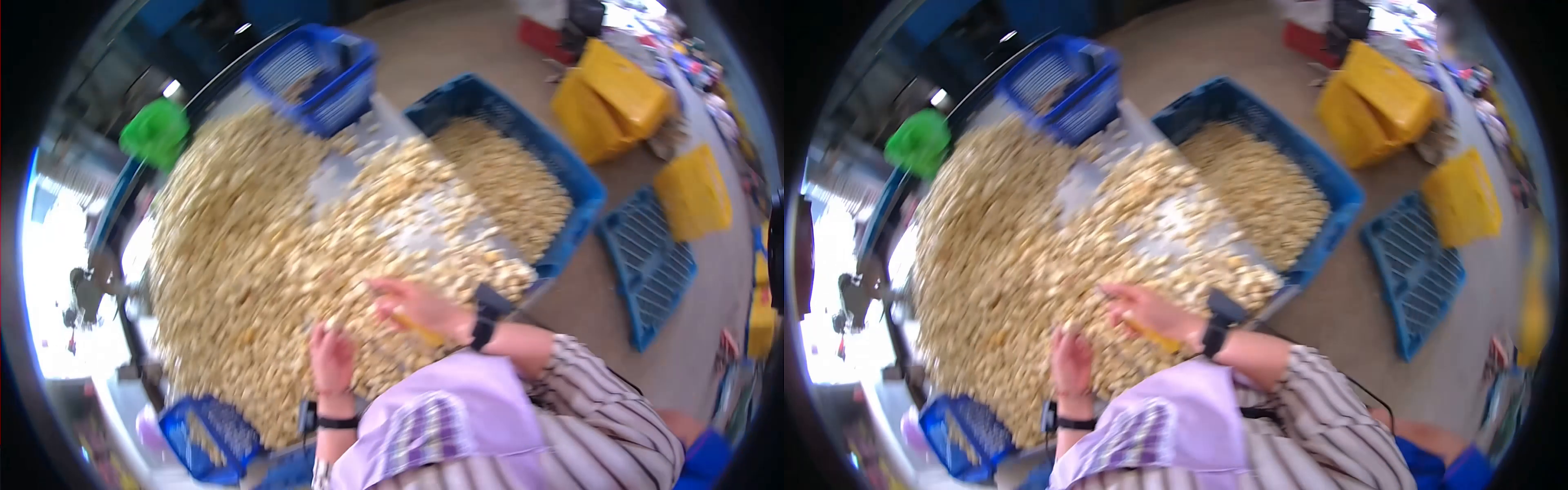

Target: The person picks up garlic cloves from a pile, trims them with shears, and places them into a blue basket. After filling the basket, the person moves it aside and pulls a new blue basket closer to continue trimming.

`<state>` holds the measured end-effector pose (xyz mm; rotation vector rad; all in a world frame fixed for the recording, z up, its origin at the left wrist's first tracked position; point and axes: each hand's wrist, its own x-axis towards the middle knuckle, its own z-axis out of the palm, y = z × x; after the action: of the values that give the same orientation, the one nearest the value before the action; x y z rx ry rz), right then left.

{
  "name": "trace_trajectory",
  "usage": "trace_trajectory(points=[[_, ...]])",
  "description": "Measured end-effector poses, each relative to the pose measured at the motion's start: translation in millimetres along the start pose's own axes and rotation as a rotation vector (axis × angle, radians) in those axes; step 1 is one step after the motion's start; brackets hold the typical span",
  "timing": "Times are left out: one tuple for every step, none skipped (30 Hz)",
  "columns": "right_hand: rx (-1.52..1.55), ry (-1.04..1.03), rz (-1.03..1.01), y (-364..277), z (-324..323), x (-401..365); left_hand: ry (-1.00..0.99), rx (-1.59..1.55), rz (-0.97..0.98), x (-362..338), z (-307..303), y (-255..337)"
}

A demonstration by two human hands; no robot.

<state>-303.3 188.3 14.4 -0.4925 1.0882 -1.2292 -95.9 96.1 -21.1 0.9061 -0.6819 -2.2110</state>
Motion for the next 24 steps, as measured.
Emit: trace_trajectory(points=[[-0.01,-0.052,-0.028,3.3,-1.8,0.3,0.018,0.011,0.007,-6.3,13.6,3.0],[-0.097,-0.068,-0.04,3.8,-1.5,1.1,0.018,0.015,0.009,-6.6,21.2,2.0],[-0.126,-0.105,-0.024,1.5,2.1,-0.8,-0.001,0.026,0.013,-5.8,20.8,1.0],[-0.157,-0.135,-0.008,-1.9,5.4,-3.7,-0.024,0.032,0.01,-4.5,21.5,-0.6],[-0.16,-0.152,0.002,-5.3,8.8,-5.2,-0.035,0.09,0.009,-4.9,24.9,0.1],[-0.254,-0.184,0.023,-8.9,12.2,-6.1,-0.021,0.086,0.017,-5.1,29.6,0.9],[-0.345,-0.218,0.045,-13.1,15.2,-6.7,-0.004,0.197,0.021,-5.9,35.5,3.0],[-0.345,-0.233,0.053,-14.1,16.4,-6.5,0.011,0.309,0.025,-6.1,37.3,3.7],[-0.334,-0.238,0.071,-14.1,17.4,-6.4,-0.019,0.325,0.028,-6.5,35.9,4.5],[-0.322,-0.243,0.089,-14.6,18.2,-6.4,-0.004,0.323,0.03,-6.9,36.9,4.1],[-0.271,-0.237,0.122,-16.7,19.4,-6.5,0.0,0.289,0.02,-7.4,39.2,3.2],[-0.268,-0.245,0.128,-18.1,20.0,-6.1,0.002,0.256,0.011,-7.3,39.3,3.3],[-0.314,-0.245,0.095,-19.2,20.3,-5.4,-0.047,0.266,0.027,-7.0,35.6,4.1],[-0.358,-0.243,0.063,-18.8,19.6,-4.6,-0.038,0.268,0.025,-7.9,37.5,6.0],[-0.408,-0.238,0.064,-15.2,17.4,-3.6,0.015,0.313,0.012,-9.4,48.0,11.3],[-0.403,-0.239,0.07,-11.5,15.9,-2.2,0.066,0.356,-0.003,-10.0,53.4,13.5],[-0.455,-0.245,-0.035,-8.0,14.3,-1.0,0.07,0.356,-0.009,-8.4,44.5,12.5],[-0.507,-0.25,-0.14,-4.6,12.3,0.3,-0.016,0.257,-0.072,-5.9,32.7,13.7],[-0.502,-0.25,-0.133,-0.5,9.5,2.7,-0.1,0.157,-0.134,-4.8,25.0,13.6],[-0.399,-0.125,-0.044,3.9,6.2,6.2,-0.094,0.157,-0.14,-4.9,20.3,11.6],[-0.293,0.003,0.044,5.8,3.1,8.3,-0.271,-0.159,-0.102,-4.1,23.9,14.3],[-0.288,0.006,0.051,3.1,-1.3,9.4,-0.444,-0.48,-0.061,-2.4,29.0,17.7],[-0.184,0.098,0.052,-2.6,-7.4,12.4,-0.467,-0.324,0.023,3.4,34.8,27.1],[-0.08,0.189,0.053,-5.8,-12.6,15.5,-0.462,-0.325,0.021,8.9,37.8,35.3]])
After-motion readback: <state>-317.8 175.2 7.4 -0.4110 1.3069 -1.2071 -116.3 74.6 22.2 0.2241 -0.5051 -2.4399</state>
